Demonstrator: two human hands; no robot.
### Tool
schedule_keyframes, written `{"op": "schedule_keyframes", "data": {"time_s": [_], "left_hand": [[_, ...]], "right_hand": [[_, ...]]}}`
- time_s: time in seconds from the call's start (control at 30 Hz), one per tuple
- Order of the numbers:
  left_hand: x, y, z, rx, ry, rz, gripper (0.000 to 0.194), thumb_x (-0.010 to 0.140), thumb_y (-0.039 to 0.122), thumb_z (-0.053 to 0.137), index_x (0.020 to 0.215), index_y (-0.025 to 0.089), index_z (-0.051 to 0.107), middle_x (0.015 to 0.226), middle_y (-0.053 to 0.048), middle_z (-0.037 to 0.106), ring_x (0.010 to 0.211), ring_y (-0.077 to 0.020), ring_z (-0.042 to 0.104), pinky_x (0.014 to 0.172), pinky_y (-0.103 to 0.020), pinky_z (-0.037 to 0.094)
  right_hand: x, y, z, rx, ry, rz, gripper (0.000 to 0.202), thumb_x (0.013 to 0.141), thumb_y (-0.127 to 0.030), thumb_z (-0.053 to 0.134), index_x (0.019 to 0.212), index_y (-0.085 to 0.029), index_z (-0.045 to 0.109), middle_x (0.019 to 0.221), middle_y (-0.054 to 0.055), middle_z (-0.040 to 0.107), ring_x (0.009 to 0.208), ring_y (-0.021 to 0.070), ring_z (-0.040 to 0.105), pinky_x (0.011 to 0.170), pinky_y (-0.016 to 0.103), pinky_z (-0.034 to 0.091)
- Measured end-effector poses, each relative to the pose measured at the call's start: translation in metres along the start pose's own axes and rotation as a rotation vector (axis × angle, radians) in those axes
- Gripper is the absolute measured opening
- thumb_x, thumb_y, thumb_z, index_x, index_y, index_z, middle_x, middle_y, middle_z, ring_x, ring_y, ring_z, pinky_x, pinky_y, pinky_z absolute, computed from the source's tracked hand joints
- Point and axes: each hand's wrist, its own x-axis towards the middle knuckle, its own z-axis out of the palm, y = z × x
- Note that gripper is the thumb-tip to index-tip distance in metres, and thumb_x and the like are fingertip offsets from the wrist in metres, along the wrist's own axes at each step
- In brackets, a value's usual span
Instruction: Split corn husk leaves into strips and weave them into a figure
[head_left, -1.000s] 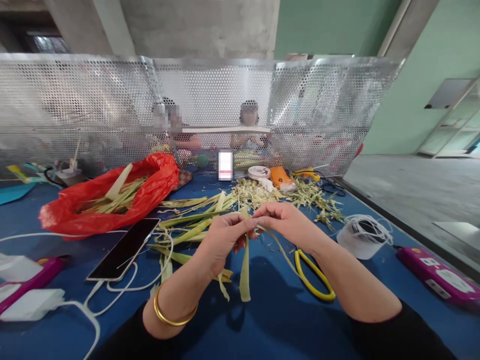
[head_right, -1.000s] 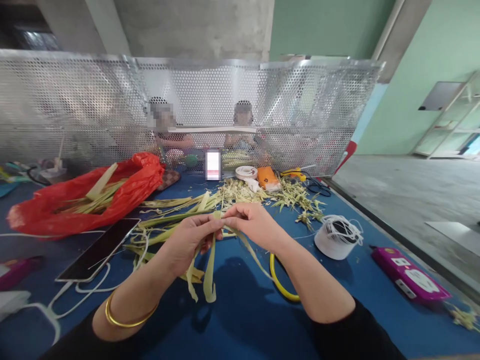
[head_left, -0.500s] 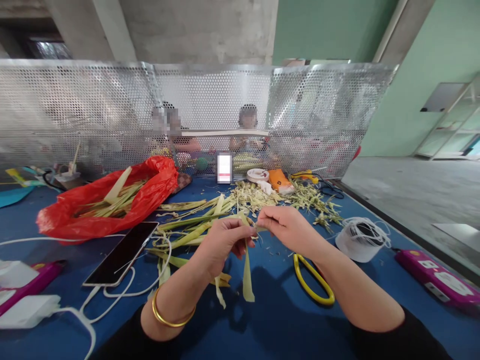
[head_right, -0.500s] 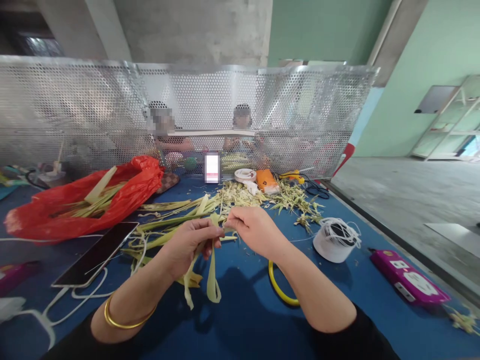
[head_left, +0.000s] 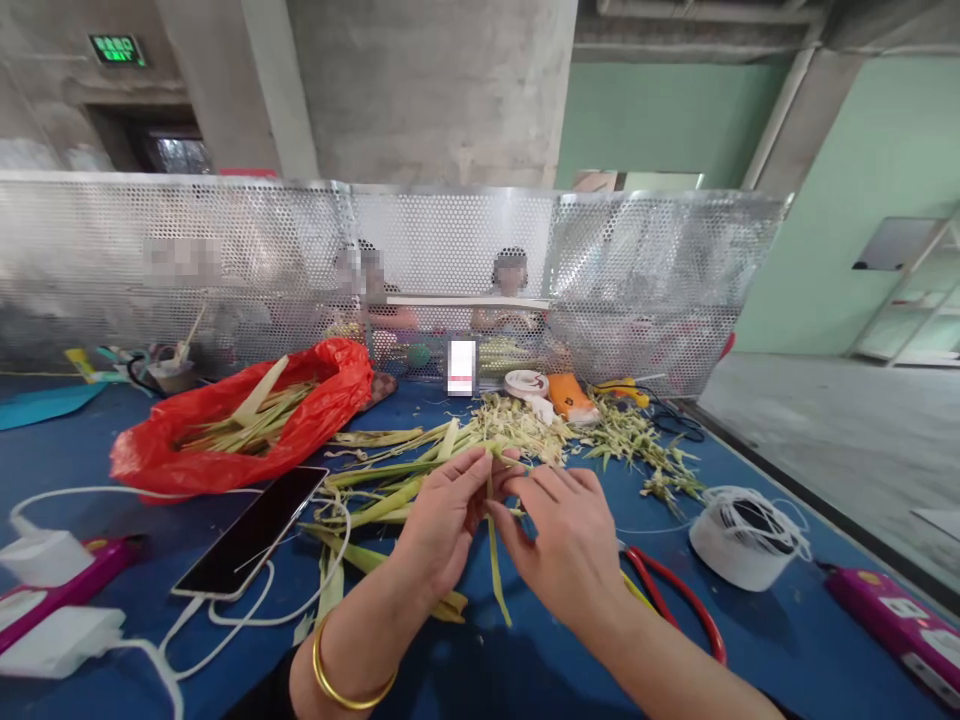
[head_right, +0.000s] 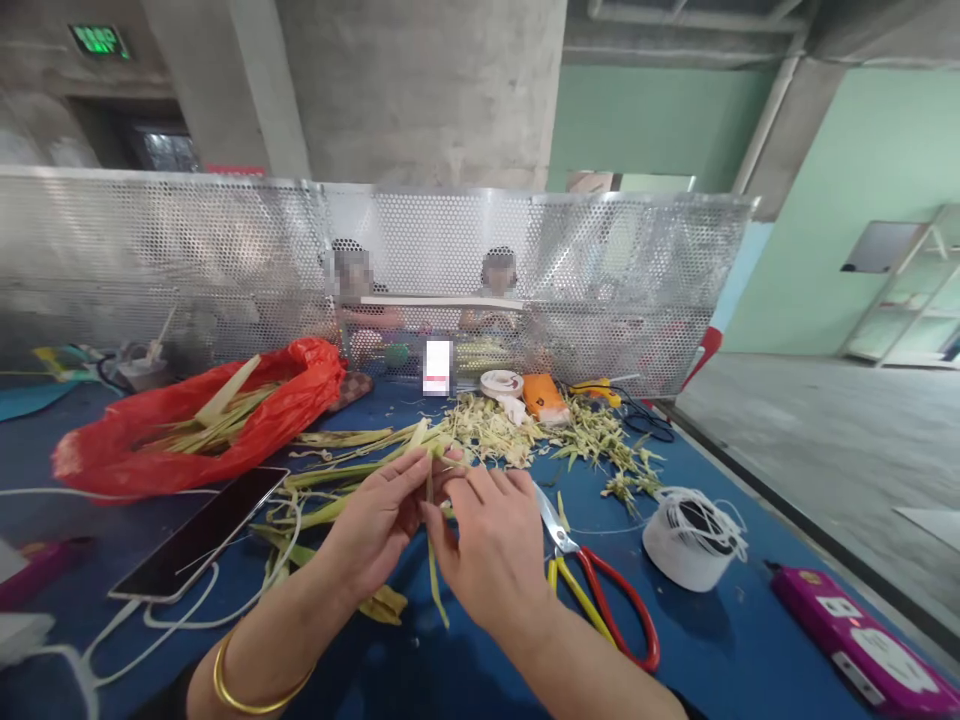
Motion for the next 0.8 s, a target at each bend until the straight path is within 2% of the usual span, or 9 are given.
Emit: {"op": "schedule_keyframes", "data": {"time_s": [0.17,0.4,0.67,0.8], "left_hand": [[0.0,-0.006,0.002,-0.055,0.031,0.0,0.017,0.072,0.019,0.074,0.086,0.013,0.067,0.089,-0.009,0.074,0.083,-0.0156,0.069,0.072,-0.019,0.051],[0.002,-0.011,-0.001,-0.047,0.009,0.036,0.024,0.066,0.023,0.078,0.086,0.012,0.07,0.082,-0.008,0.074,0.078,-0.017,0.069,0.076,-0.024,0.051],[0.005,-0.016,-0.003,-0.09,0.072,0.066,0.025,0.063,0.024,0.081,0.081,0.012,0.069,0.087,-0.007,0.073,0.078,-0.0146,0.068,0.08,-0.024,0.051],[0.006,-0.011,-0.006,-0.025,0.037,0.04,0.026,0.067,0.027,0.079,0.085,0.012,0.07,0.082,-0.006,0.073,0.071,-0.012,0.066,0.07,-0.02,0.051]], "right_hand": [[-0.006,-0.004,0.016,0.069,-0.001,0.063,0.012,0.088,-0.02,0.052,0.08,-0.018,0.061,0.079,0.003,0.065,0.073,0.018,0.058,0.07,0.033,0.031],[-0.002,-0.009,0.008,0.25,-0.047,0.137,0.02,0.083,-0.013,0.05,0.065,-0.019,0.048,0.07,0.0,0.058,0.069,0.0147,0.053,0.067,0.029,0.032],[-0.007,-0.016,0.01,0.267,-0.072,0.049,0.017,0.08,-0.012,0.05,0.065,-0.019,0.047,0.068,0.001,0.056,0.068,0.0159,0.051,0.065,0.029,0.033],[-0.003,-0.009,0.005,0.235,-0.029,0.004,0.016,0.087,-0.015,0.049,0.073,-0.02,0.055,0.073,0.002,0.059,0.069,0.0158,0.053,0.068,0.03,0.035]]}}
